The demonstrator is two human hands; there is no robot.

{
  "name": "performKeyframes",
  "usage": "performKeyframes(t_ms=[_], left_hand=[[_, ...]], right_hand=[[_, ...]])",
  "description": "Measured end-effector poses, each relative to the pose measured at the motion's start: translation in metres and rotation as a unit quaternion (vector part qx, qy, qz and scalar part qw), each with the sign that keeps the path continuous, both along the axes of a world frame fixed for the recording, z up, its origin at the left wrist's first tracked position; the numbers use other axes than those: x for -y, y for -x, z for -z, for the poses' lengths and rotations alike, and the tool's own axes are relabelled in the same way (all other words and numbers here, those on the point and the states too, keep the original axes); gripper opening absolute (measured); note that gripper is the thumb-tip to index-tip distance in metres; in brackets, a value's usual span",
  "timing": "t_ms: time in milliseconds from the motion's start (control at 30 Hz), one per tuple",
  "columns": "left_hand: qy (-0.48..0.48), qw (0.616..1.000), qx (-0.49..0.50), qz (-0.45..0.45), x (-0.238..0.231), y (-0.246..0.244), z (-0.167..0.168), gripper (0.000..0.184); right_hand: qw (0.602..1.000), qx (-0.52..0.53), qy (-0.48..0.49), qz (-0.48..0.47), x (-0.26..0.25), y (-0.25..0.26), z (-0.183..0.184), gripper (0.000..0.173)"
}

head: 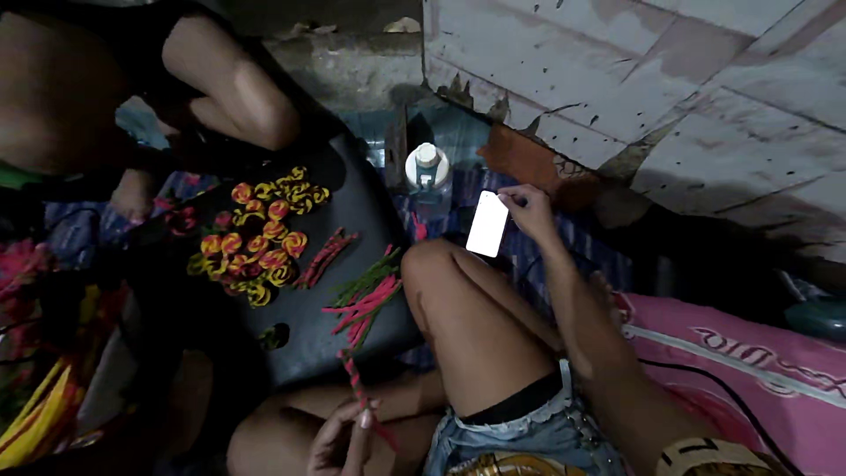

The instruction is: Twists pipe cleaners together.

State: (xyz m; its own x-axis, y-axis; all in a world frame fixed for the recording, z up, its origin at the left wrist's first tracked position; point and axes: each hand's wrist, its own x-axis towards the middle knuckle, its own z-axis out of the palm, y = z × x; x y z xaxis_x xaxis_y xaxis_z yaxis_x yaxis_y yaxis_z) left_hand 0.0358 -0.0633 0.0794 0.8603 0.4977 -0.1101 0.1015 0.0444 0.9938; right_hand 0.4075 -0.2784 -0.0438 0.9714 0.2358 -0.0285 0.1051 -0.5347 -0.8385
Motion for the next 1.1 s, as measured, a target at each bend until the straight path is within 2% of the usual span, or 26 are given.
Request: performKeyframes(t_ms=[67,167,267,433,600,767,900,1000,1100], left_hand=[[-0.002,1.000,-0.008,-0.009,0.002,-0.002,0.001,0.022],[-0.009,1.000,-0.010,0.004,0.007,-0.005,0.002,0.023],[-0.021,0.999,-0.010,0.024,0.009,-0.007,0.003,0.023],[-0.019,0.999,-0.017,0.025,0.012,-0.005,0.003,0.022],[-0.027,0.999,-0.013,0.022,0.013,-0.004,0.003,0.022],[-0.027,0.999,-0.023,0.024,0.017,-0.006,0.003,0.022],[-0.031,0.999,-0.030,0.026,0.019,-0.007,0.002,0.022],[-0.027,0.999,-0.032,0.028,0.021,-0.010,0.001,0.023],[-0.031,0.998,-0.036,0.031,0.024,-0.013,-0.002,0.024]], right_hand=[[0.999,0.014,0.042,0.031,-0.003,-0.017,0.017,0.032],[0.993,-0.023,0.105,0.052,-0.016,-0.026,0.027,0.040],[0.989,-0.011,0.121,0.090,-0.027,-0.025,0.034,0.037],[0.986,0.026,0.136,0.094,-0.033,-0.025,0.048,0.035],[0.991,0.026,0.066,0.118,-0.026,-0.023,0.046,0.039],[0.990,0.034,-0.009,0.139,-0.011,-0.003,0.042,0.032],[0.986,-0.067,-0.037,0.147,0.004,0.040,0.029,0.038],[0.979,-0.164,-0.008,0.118,0.012,0.060,0.036,0.049],[0.974,-0.207,-0.002,0.091,0.012,0.072,0.043,0.058]])
